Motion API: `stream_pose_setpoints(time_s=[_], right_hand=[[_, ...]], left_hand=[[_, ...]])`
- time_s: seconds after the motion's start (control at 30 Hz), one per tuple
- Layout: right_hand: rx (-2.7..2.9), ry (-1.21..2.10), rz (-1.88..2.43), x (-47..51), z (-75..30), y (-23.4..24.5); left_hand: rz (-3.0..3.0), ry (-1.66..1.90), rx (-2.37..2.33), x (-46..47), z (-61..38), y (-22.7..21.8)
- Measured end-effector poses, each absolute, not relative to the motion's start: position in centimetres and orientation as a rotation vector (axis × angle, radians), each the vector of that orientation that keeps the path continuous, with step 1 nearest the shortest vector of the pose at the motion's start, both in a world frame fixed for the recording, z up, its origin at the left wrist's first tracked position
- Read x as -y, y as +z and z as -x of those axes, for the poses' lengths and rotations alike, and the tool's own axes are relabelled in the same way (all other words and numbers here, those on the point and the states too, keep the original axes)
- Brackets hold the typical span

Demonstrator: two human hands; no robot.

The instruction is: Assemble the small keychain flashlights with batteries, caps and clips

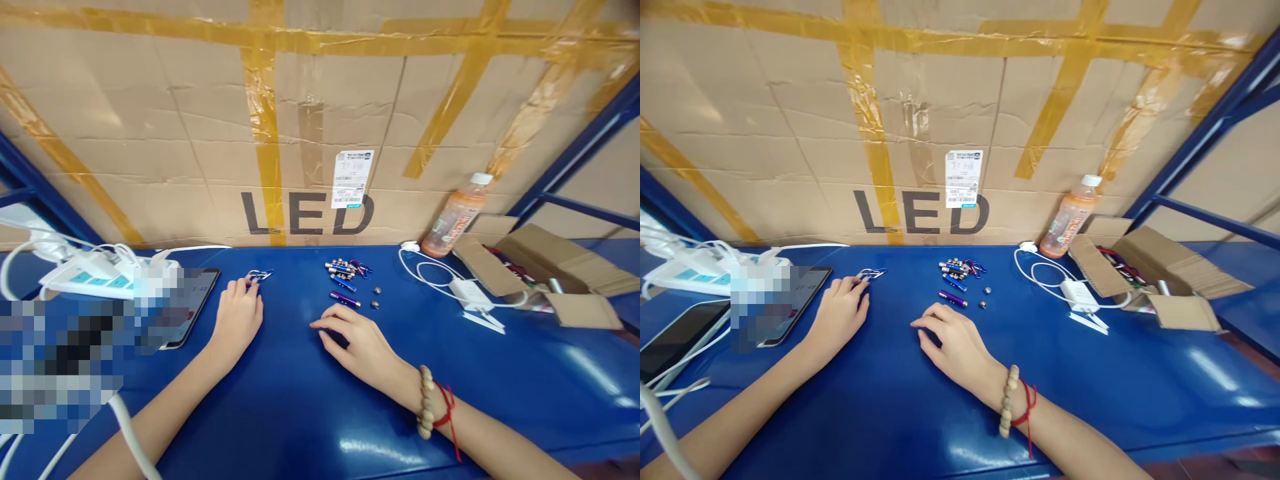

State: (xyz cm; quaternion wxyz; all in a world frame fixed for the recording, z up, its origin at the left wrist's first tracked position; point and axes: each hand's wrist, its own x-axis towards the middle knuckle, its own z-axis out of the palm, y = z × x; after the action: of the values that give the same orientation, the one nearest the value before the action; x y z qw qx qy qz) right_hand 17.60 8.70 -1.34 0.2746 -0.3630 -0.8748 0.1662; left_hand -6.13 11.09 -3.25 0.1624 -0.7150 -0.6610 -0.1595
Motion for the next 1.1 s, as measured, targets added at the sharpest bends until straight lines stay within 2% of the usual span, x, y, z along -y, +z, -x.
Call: stream_pose_setpoints(time_s=[0.13,0.3,0.43,0.6,0.87,1.1], right_hand=[[2.393,0.143,1.125,-9.7,-18.3,-1.8],[2.401,-0.014,1.28,-10.7,-19.1,-2.0],[2.403,-0.005,1.252,-10.8,-19.2,-2.0],[2.417,-0.033,1.192,-10.8,-19.3,-2.4],[2.418,-0.036,1.122,-11.6,-19.7,-3.0],[2.425,-0.003,1.05,-12.6,-19.2,-2.1]], left_hand=[[2.066,-0.578,1.818,-10.2,4.7,-2.6],[2.584,-0.798,1.604,-8.3,1.9,-2.5],[2.789,-0.758,1.594,-7.3,0.8,-2.6],[2.746,-0.711,1.619,-7.7,1.3,-2.5],[2.33,-0.184,1.845,-7.7,2.6,0.0],[2.335,-0.274,1.964,-6.2,2.8,3.4]])
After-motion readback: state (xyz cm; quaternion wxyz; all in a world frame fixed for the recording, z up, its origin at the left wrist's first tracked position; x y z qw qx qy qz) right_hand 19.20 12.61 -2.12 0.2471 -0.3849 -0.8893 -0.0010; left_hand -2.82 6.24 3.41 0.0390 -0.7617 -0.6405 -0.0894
